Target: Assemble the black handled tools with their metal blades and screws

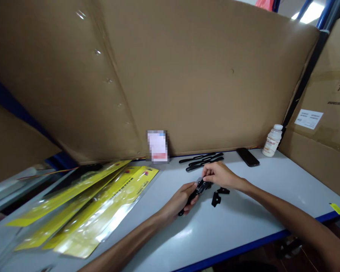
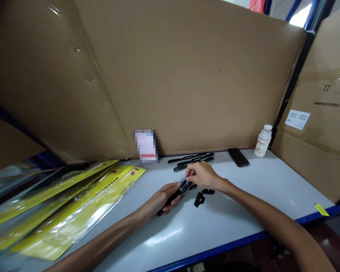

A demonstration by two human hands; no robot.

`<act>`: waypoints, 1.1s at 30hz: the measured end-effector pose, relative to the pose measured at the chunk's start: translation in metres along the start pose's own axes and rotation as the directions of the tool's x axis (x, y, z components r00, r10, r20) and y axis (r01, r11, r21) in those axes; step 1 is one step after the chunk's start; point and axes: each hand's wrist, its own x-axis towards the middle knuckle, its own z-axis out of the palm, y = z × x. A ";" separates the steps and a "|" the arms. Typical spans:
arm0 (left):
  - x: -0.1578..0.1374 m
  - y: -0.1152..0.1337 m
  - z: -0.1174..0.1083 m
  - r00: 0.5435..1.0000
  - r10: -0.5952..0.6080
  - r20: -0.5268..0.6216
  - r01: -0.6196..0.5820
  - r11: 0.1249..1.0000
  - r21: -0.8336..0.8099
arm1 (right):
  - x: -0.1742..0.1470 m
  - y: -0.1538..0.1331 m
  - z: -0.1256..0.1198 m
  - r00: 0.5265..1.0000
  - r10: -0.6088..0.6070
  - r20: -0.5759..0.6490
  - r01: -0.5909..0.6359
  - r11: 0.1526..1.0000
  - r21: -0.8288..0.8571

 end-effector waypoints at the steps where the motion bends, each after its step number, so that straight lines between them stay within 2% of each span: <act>1: 0.000 0.000 0.000 1.000 0.001 0.002 -0.001 1.000 -0.003 | 0.000 -0.001 -0.001 1.000 -0.002 -0.008 0.002 1.000 -0.029; 7: -0.003 0.006 0.003 1.000 -0.006 -0.002 0.006 1.000 0.015 | -0.002 -0.003 0.000 0.999 0.004 -0.047 -0.010 0.992 -0.123; 13: -0.006 0.009 0.003 1.000 -0.025 0.005 0.025 0.998 0.066 | -0.007 -0.010 0.013 0.994 -0.078 -0.072 0.050 0.944 -0.327; 24: -0.008 0.010 0.006 1.000 -0.005 0.028 0.002 0.993 0.114 | -0.017 -0.004 0.005 0.990 -0.144 -0.010 0.123 0.879 -0.461; 33: -0.009 0.017 0.005 0.998 -0.044 0.047 0.039 0.993 0.114 | -0.015 -0.003 0.008 0.988 -0.144 -0.050 0.095 0.842 -0.531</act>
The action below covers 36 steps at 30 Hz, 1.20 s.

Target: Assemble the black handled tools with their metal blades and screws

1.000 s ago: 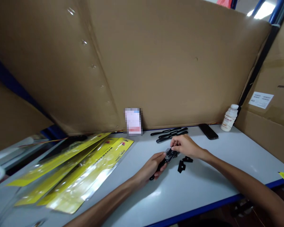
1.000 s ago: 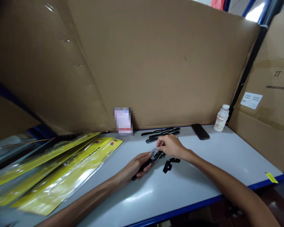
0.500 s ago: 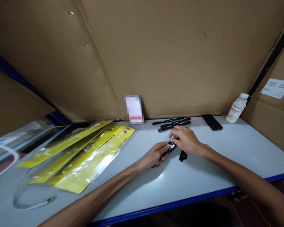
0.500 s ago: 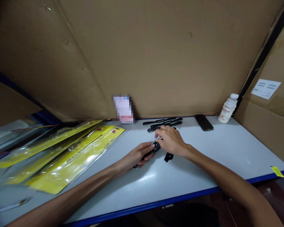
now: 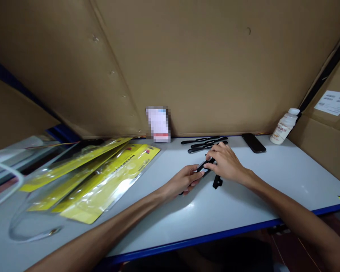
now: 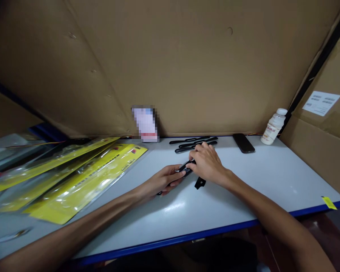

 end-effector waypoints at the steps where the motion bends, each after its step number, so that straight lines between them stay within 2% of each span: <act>1: 0.000 0.000 0.000 1.000 0.000 -0.001 0.000 1.000 0.000 | 0.001 0.000 0.001 1.000 -0.005 -0.006 0.005 1.000 0.006; 6: -0.002 -0.001 0.000 1.000 0.001 -0.002 -0.001 1.000 0.012 | 0.004 0.001 0.003 0.999 0.019 -0.026 -0.015 0.991 0.132; 9: -0.001 -0.003 0.000 1.000 0.005 0.007 -0.005 1.000 0.006 | 0.005 0.001 0.001 0.991 0.096 -0.097 -0.054 0.929 0.367; 10: -0.001 -0.004 -0.001 1.000 0.006 0.010 -0.006 1.000 0.007 | 0.005 0.002 0.000 0.983 0.137 -0.125 -0.061 0.874 0.482; 12: 0.000 -0.004 -0.001 1.000 0.001 0.014 -0.002 1.000 0.009 | 0.006 0.005 -0.004 0.963 0.238 -0.126 -0.077 0.691 0.719; 14: 0.000 -0.003 -0.001 1.000 -0.005 0.014 0.005 1.000 0.008 | 0.005 0.008 -0.009 0.954 0.299 -0.030 -0.119 0.466 0.877; 16: -0.001 -0.002 0.000 1.000 -0.016 0.018 0.016 1.000 0.007 | 0.005 0.013 -0.014 0.951 0.294 0.098 -0.186 0.287 0.940; 19: -0.001 -0.001 0.000 1.000 -0.022 0.012 0.022 1.000 -0.009 | 0.003 0.019 -0.019 0.938 0.254 0.234 -0.272 0.127 0.954; 22: -0.002 -0.001 0.000 1.000 -0.019 -0.011 0.019 0.999 -0.032 | 0.003 0.023 -0.022 0.915 0.247 0.318 -0.338 0.041 0.940; 25: -0.002 -0.001 0.001 1.000 -0.017 -0.022 0.016 0.999 -0.036 | 0.003 0.025 -0.022 0.906 0.260 0.334 -0.356 0.042 0.934; 27: -0.002 -0.001 0.001 1.000 -0.019 -0.023 0.018 0.999 -0.032 | 0.002 0.024 -0.023 0.908 0.264 0.326 -0.357 0.076 0.931; 29: -0.001 -0.001 0.001 0.999 -0.020 -0.025 0.020 0.999 -0.033 | 0.002 0.022 -0.024 0.919 0.289 0.268 -0.326 0.176 0.929; 32: 0.000 -0.002 0.000 0.999 -0.019 -0.031 0.018 0.999 -0.047 | 0.001 0.018 -0.024 0.941 0.326 0.089 -0.225 0.407 0.885; 33: 0.000 -0.003 0.000 0.999 -0.020 -0.033 0.018 0.998 -0.052 | 0.001 0.017 -0.024 0.942 0.330 0.051 -0.203 0.445 0.872; 34: 0.000 -0.003 -0.001 0.999 -0.020 -0.033 0.019 0.998 -0.055 | 0.001 0.016 -0.024 0.942 0.333 0.043 -0.200 0.454 0.868; 36: 0.001 -0.004 -0.001 0.999 -0.023 -0.033 0.021 0.998 -0.056 | 0.000 0.012 -0.022 0.938 0.329 0.104 -0.243 0.416 0.876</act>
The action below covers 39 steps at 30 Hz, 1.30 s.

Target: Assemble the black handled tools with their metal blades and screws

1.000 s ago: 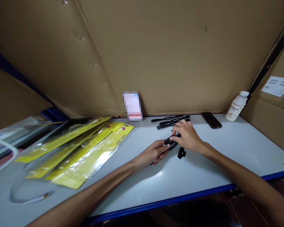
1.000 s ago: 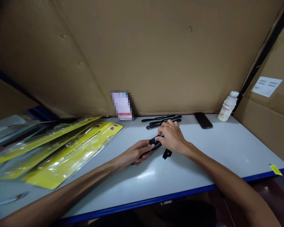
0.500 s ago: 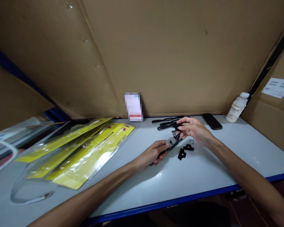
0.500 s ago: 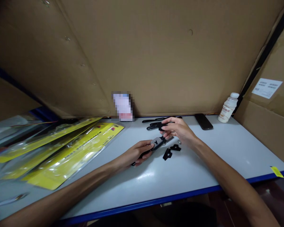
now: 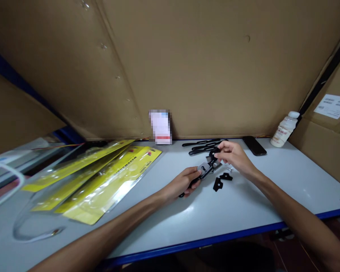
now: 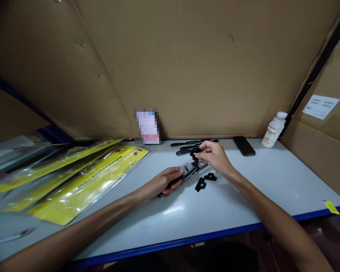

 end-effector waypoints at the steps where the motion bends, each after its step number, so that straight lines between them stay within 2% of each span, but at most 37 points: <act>1: 0.000 0.000 0.000 1.000 -0.001 0.001 0.001 1.000 0.001 | -0.001 0.000 0.002 0.998 0.043 0.034 -0.043 0.999 0.011; 4: 0.000 0.000 0.000 1.000 0.013 0.014 -0.013 1.000 -0.004 | -0.004 0.004 0.010 0.980 0.151 0.132 -0.150 0.989 -0.017; 6: 0.000 0.001 0.001 0.999 0.034 0.019 -0.034 0.999 -0.012 | -0.005 0.008 0.015 0.974 0.165 0.153 -0.161 0.986 -0.037; 11: -0.002 0.002 0.001 0.999 0.044 0.005 -0.044 0.999 -0.014 | -0.005 0.019 0.026 0.991 0.080 0.106 -0.063 0.986 -0.154; 16: 0.001 -0.003 -0.001 0.999 0.052 0.001 -0.052 0.998 -0.027 | -0.006 0.019 0.030 0.998 0.018 0.067 0.006 0.938 -0.348; 21: 0.005 -0.007 -0.003 0.998 0.059 0.002 -0.059 0.998 -0.021 | -0.007 0.015 0.028 0.999 0.003 0.048 0.018 0.903 -0.430; 30: 0.001 -0.004 0.000 0.999 0.052 -0.001 -0.052 0.999 -0.008 | -0.009 0.014 0.034 1.000 -0.024 -0.005 0.015 0.774 -0.633; 35: 0.001 -0.001 0.002 1.000 0.024 -0.009 -0.024 0.997 0.074 | -0.013 0.013 0.039 0.999 -0.047 -0.010 0.026 0.700 -0.714; 39: 0.001 -0.003 0.001 0.998 0.056 0.002 -0.056 0.994 0.094 | -0.012 0.014 0.038 0.997 -0.075 -0.001 0.052 0.706 -0.706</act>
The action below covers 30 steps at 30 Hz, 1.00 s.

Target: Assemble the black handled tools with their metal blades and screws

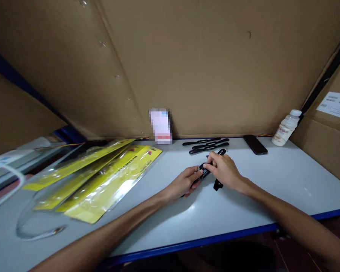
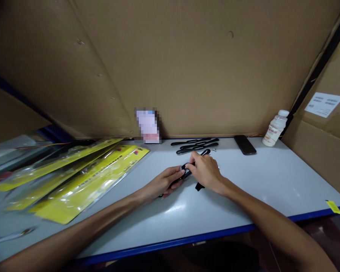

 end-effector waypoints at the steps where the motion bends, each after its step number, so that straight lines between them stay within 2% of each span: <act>1: 0.000 -0.001 0.000 1.000 0.003 -0.001 -0.003 1.000 -0.010 | 0.001 0.001 0.000 1.000 -0.009 -0.012 0.009 1.000 0.023; 7: -0.001 -0.002 -0.001 1.000 -0.021 -0.014 0.020 0.998 -0.061 | 0.005 0.010 -0.007 0.993 -0.061 -0.100 0.074 0.988 0.135; 13: -0.002 -0.001 -0.002 1.000 -0.012 0.007 0.013 0.998 -0.060 | 0.004 0.009 -0.005 0.999 -0.005 0.038 0.005 1.000 -0.009; 17: -0.002 -0.001 -0.001 1.000 0.015 0.024 -0.014 1.000 -0.024 | 0.002 0.007 -0.005 0.993 -0.003 0.120 0.001 1.000 0.014; 30: -0.002 -0.001 -0.001 0.998 0.048 0.040 -0.048 0.999 0.007 | 0.000 0.003 -0.007 0.990 0.021 0.141 -0.035 0.995 0.098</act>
